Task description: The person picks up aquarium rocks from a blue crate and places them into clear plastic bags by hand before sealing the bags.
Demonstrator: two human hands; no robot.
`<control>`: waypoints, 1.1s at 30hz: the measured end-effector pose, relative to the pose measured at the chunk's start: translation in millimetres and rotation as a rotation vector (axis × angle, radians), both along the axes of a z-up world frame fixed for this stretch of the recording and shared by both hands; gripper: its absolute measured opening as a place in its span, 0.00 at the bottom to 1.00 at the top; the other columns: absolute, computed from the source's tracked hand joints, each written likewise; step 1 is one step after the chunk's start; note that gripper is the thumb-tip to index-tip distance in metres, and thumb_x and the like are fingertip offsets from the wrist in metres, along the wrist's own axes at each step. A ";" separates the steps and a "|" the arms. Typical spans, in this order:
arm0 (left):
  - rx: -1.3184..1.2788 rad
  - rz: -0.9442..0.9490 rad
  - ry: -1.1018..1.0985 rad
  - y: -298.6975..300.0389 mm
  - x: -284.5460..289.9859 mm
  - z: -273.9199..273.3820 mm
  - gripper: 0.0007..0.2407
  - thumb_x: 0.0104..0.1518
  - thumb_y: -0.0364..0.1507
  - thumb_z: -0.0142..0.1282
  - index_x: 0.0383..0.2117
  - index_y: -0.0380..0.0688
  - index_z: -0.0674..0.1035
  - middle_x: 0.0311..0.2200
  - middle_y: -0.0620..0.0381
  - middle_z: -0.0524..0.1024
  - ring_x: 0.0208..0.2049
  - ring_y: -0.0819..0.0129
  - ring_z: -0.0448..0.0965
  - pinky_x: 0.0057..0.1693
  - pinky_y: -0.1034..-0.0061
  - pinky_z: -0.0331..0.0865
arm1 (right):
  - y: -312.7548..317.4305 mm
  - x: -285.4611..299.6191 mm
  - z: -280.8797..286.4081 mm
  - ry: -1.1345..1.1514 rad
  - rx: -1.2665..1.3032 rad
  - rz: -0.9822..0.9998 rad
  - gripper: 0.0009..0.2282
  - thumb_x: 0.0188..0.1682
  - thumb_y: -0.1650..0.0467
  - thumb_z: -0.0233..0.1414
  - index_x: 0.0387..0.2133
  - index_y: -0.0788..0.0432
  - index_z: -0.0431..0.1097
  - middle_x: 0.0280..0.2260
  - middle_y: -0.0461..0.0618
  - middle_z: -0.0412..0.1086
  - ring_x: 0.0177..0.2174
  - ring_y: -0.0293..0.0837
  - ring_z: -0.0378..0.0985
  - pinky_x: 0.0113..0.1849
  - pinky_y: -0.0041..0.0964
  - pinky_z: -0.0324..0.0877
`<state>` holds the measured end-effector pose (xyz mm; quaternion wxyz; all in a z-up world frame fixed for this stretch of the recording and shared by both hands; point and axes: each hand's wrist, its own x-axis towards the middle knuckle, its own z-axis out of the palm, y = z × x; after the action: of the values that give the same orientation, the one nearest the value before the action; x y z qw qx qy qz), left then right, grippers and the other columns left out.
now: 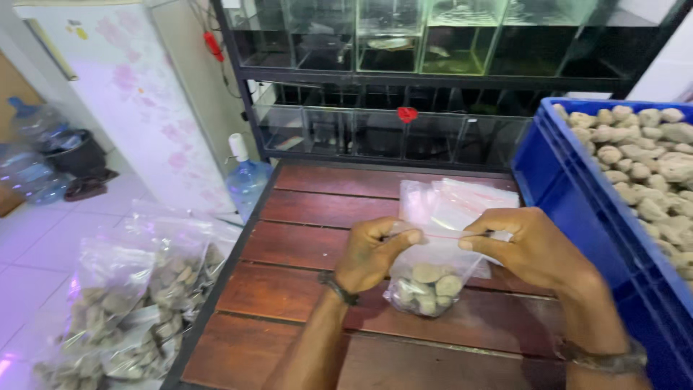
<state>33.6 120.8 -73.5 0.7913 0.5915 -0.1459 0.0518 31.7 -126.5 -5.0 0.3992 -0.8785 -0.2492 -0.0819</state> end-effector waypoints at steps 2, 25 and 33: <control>0.146 -0.025 -0.065 5.4 -3.0 10.5 0.05 0.56 0.29 0.63 0.32 0.42 0.87 0.28 0.60 0.84 0.30 0.80 0.79 0.38 0.84 0.73 | 4.6 -3.0 7.7 0.050 -0.036 -0.062 0.03 0.40 0.69 0.64 0.25 0.55 0.85 0.26 0.44 0.85 0.31 0.37 0.84 0.42 0.37 0.74; 0.079 0.048 -0.006 7.8 12.0 5.3 0.06 0.54 0.23 0.66 0.37 0.36 0.86 0.25 0.52 0.84 0.27 0.78 0.77 0.36 0.80 0.77 | -38.4 12.7 -14.3 0.100 0.037 -0.172 0.04 0.42 0.72 0.64 0.30 0.56 0.85 0.29 0.50 0.84 0.33 0.40 0.84 0.38 0.39 0.79; 0.026 0.022 -0.048 2.0 11.2 0.2 0.06 0.54 0.24 0.67 0.36 0.40 0.86 0.26 0.55 0.84 0.29 0.79 0.77 0.38 0.81 0.76 | 24.1 22.3 -49.4 0.381 0.295 0.077 0.21 0.35 0.72 0.70 0.45 0.59 0.81 0.41 0.54 0.81 0.44 0.49 0.80 0.45 0.49 0.80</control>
<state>44.8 122.8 -73.3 0.7792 0.6019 -0.1588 0.0726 54.0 -102.4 -54.4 0.5660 -0.8001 -0.1877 0.0650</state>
